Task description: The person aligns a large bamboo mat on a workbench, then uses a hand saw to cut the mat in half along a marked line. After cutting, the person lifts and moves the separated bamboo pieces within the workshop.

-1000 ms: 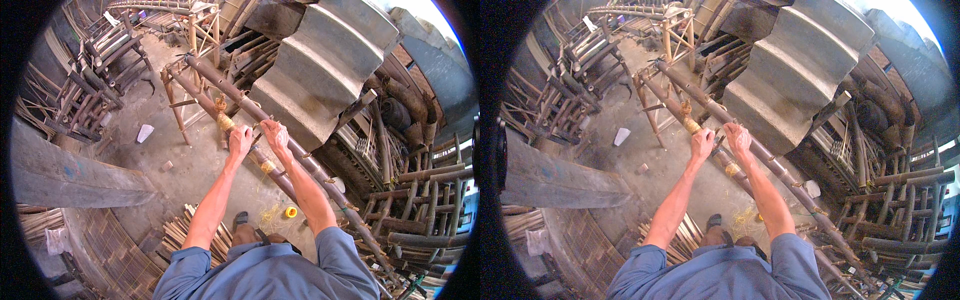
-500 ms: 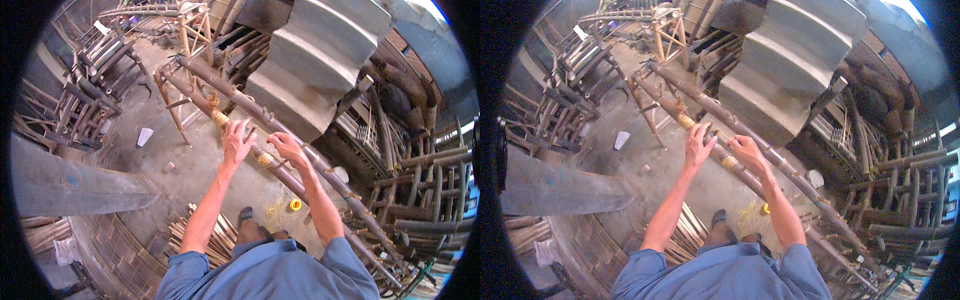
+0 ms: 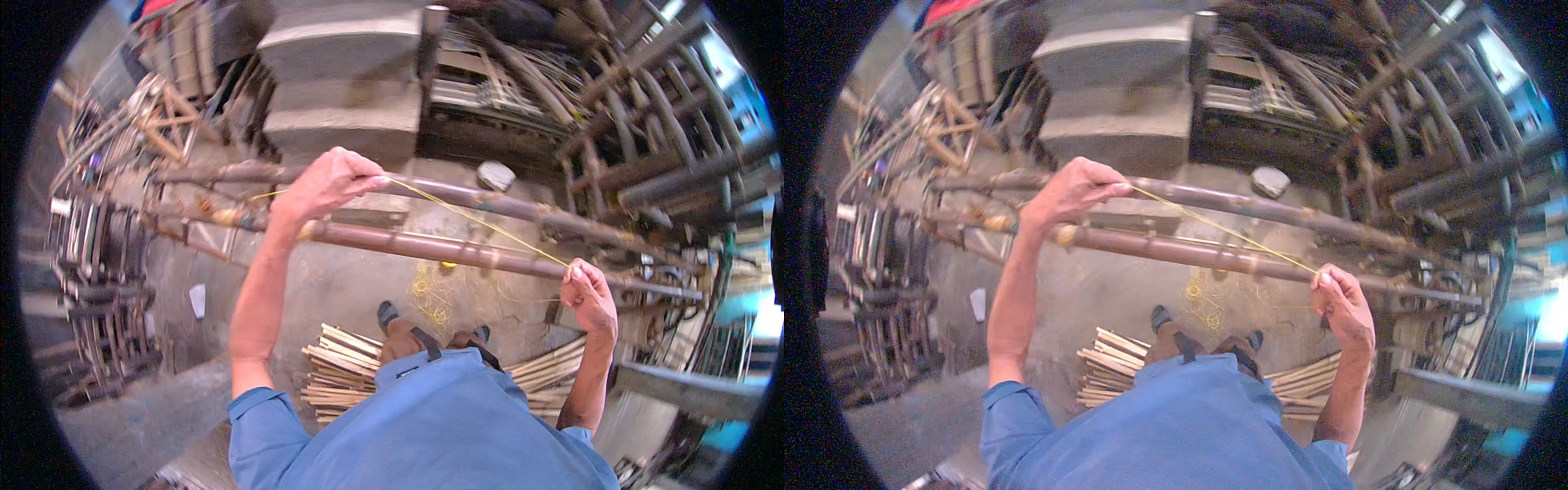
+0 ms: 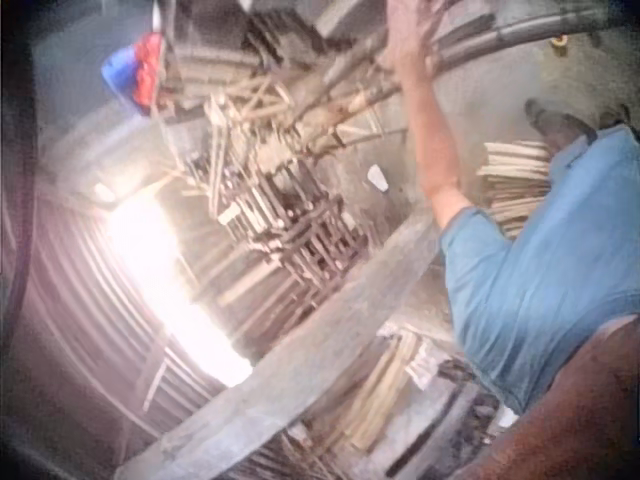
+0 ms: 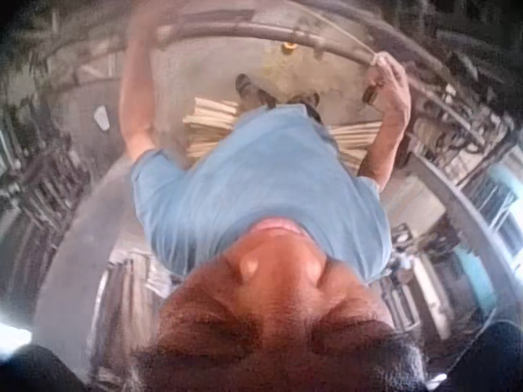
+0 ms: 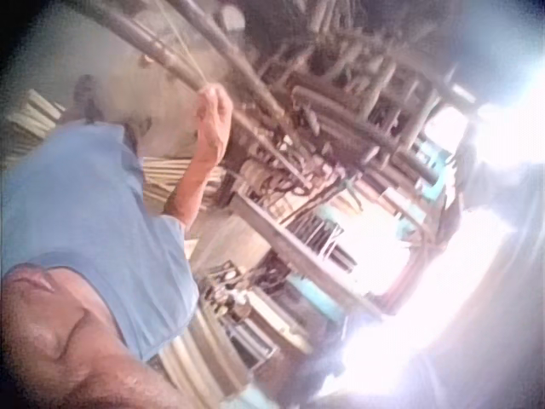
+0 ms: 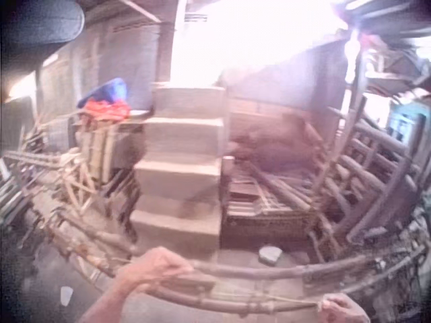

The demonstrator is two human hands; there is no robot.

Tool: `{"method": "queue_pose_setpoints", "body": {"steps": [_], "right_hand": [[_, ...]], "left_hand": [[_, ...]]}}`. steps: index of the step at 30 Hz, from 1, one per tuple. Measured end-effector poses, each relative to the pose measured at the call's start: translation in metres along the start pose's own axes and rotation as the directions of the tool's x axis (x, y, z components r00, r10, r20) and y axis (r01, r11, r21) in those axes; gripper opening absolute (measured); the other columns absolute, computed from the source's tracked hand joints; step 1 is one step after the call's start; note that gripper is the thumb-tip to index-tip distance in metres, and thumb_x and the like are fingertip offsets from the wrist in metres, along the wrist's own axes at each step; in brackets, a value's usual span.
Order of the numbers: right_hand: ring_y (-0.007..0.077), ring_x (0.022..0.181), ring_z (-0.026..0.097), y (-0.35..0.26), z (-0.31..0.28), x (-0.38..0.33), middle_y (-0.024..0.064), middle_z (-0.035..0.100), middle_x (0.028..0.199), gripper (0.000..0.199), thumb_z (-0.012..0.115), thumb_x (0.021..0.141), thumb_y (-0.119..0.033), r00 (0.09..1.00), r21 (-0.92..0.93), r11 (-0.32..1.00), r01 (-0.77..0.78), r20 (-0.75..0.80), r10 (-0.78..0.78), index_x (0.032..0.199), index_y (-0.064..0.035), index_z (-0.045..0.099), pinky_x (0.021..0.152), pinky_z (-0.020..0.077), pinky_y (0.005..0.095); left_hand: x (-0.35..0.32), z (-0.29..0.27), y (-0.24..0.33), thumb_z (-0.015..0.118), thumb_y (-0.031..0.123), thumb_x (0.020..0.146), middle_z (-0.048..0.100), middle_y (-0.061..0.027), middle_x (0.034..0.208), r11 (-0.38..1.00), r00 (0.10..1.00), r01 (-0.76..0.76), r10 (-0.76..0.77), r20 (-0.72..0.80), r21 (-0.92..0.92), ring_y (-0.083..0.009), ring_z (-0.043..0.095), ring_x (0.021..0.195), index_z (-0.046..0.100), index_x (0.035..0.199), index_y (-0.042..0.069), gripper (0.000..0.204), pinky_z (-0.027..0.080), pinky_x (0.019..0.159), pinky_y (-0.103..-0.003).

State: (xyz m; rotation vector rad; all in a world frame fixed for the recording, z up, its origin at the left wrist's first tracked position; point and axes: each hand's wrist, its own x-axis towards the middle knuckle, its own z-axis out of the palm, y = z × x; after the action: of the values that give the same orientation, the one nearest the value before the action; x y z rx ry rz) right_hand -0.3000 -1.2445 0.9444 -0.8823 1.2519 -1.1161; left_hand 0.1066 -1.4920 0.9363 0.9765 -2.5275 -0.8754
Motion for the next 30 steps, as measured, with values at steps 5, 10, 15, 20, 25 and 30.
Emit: {"method": "queue_pose_setpoints", "body": {"steps": [5,10,15,20,25,30], "right_hand": [[0.0041,0.053,0.037,-0.002,-0.131,-0.095,-0.0064,0.044,0.06,0.027,0.058,0.099,-0.028,0.97,-0.198,0.98,-0.012,-0.239,-0.036,0.084,-0.0057,0.06,0.051,0.0298,0.0226],[0.0026,0.056,0.038,-0.002,-0.277,-0.195,-0.0079,0.044,0.064,0.024,0.058,0.099,-0.026,0.872,-0.357,0.931,-0.075,-0.477,-0.112,0.084,-0.0077,0.062,0.05,0.0305,0.0221],[0.0099,0.076,0.055,-0.003,-0.4,-0.252,0.0013,0.064,0.078,0.03,0.061,0.096,-0.026,0.744,-0.701,0.703,-0.121,-0.533,-0.404,0.092,0.0025,0.066,0.068,0.0449,0.0277],[0.0172,0.073,0.062,0.012,-0.507,-0.307,0.0142,0.065,0.079,0.029,0.063,0.094,-0.031,0.527,-0.753,0.588,-0.295,-0.642,-0.557,0.1,-0.003,0.069,0.07,0.0481,0.0337],[0.031,0.083,0.071,0.013,-0.586,-0.319,0.015,0.071,0.087,0.032,0.064,0.091,-0.038,0.348,-0.624,0.654,-0.427,-0.781,-0.518,0.101,-0.0086,0.071,0.073,0.0522,0.0385],[0.0327,0.086,0.07,0.026,-0.693,-0.305,0.0143,0.072,0.089,0.032,0.063,0.092,-0.04,0.332,-0.649,0.57,-0.504,-0.755,-0.566,0.103,-0.0118,0.073,0.074,0.0527,0.041]], "left_hand": [[0.089,0.031,0.097,0.067,0.031,0.093,0.053,-0.0007,0.056,0.997,0.984,0.01,0.003,0.181,-0.07,-0.0069,0.05,0.054,0.075,0.092,0.002,0.03,0.041,0.05,-0.028],[0.179,0.101,0.195,0.064,0.032,0.095,0.048,0.0018,0.055,0.994,0.95,0.106,-0.091,0.298,-0.034,-0.0065,0.044,0.052,0.066,0.074,0.001,0.037,0.036,0.047,-0.03],[0.266,0.172,0.213,0.066,0.031,0.094,0.047,0.0033,0.055,0.999,0.919,-0.041,0.024,0.394,0.034,-0.0058,0.043,0.052,0.075,0.085,0.003,0.03,0.035,0.047,-0.028],[0.334,0.243,0.29,0.068,0.035,0.093,0.05,0.0059,0.06,0.983,0.859,0.165,-0.184,0.478,0.083,-0.0054,0.044,0.053,0.076,0.087,0.006,0.03,0.036,0.047,-0.025],[0.39,0.296,0.327,0.074,0.036,0.088,0.063,0.0051,0.073,0.977,0.779,0.196,-0.103,0.618,-0.085,-0.0045,0.052,0.062,0.073,0.088,0.008,0.028,0.044,0.056,-0.022],[0.432,0.369,0.359,0.069,0.034,0.091,0.056,0.0039,0.067,0.987,0.762,0.128,-0.039,0.647,-0.092,-0.0072,0.051,0.063,0.073,0.09,0.006,0.028,0.046,0.056,-0.027]]}}
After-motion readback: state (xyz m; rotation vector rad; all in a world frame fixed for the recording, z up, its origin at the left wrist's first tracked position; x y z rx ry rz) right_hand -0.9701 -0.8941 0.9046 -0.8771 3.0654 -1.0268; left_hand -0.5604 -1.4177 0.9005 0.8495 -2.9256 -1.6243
